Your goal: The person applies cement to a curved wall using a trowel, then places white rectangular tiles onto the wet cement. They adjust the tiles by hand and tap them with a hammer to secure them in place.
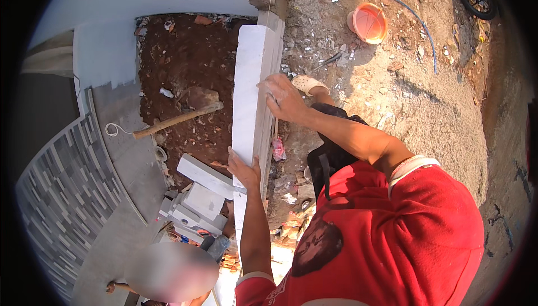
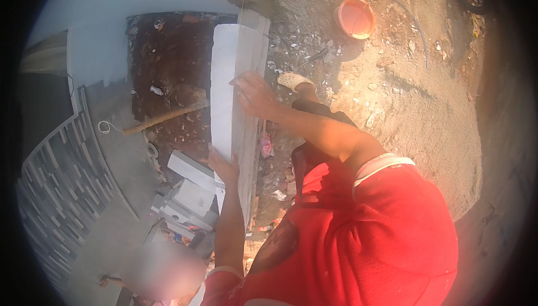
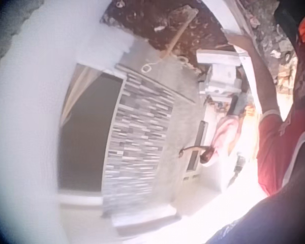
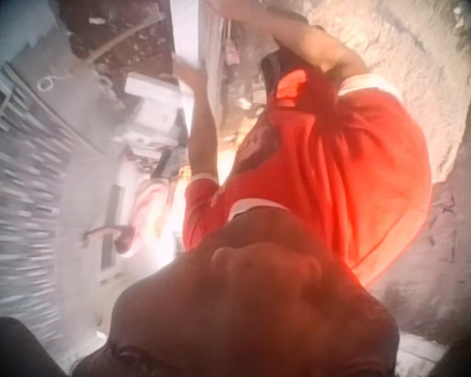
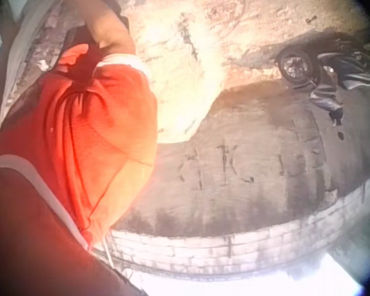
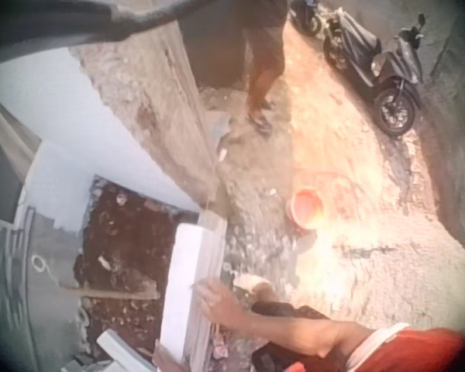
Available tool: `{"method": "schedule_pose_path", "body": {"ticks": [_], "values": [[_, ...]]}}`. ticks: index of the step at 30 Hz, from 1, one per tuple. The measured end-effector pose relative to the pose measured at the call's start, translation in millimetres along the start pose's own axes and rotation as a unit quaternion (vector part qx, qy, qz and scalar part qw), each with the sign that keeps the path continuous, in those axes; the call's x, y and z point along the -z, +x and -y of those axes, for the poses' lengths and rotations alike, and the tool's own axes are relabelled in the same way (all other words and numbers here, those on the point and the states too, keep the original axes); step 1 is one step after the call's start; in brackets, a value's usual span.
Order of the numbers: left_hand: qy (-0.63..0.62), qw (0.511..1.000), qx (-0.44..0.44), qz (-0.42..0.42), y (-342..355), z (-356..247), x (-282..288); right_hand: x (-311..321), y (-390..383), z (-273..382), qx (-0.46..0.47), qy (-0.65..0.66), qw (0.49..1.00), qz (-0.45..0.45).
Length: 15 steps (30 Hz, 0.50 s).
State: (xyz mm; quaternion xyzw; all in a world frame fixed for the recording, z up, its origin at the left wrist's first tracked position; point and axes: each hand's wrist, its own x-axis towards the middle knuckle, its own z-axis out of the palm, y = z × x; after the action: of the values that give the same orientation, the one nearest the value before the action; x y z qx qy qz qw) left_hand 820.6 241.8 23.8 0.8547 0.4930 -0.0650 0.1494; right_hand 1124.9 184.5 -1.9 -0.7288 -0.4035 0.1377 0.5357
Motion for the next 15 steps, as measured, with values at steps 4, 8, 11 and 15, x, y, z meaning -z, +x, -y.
{"method": "schedule_pose_path", "body": {"ticks": [4,8,11,15], "values": [[0.033,0.999,-0.039,-0.015,1,3,-3,-11,13,-65,-0.208,-0.005,0.977,-0.047],[0.043,0.999,-0.027,0.004,1,8,-4,-45,26,-92,-0.262,0.035,0.960,-0.089],[0.028,0.999,-0.003,0.021,2,8,-5,-60,27,-88,-0.268,0.081,0.954,-0.107],[0.048,0.999,-0.016,0.009,2,6,-4,-54,33,-92,-0.282,0.057,0.954,-0.088]]}}
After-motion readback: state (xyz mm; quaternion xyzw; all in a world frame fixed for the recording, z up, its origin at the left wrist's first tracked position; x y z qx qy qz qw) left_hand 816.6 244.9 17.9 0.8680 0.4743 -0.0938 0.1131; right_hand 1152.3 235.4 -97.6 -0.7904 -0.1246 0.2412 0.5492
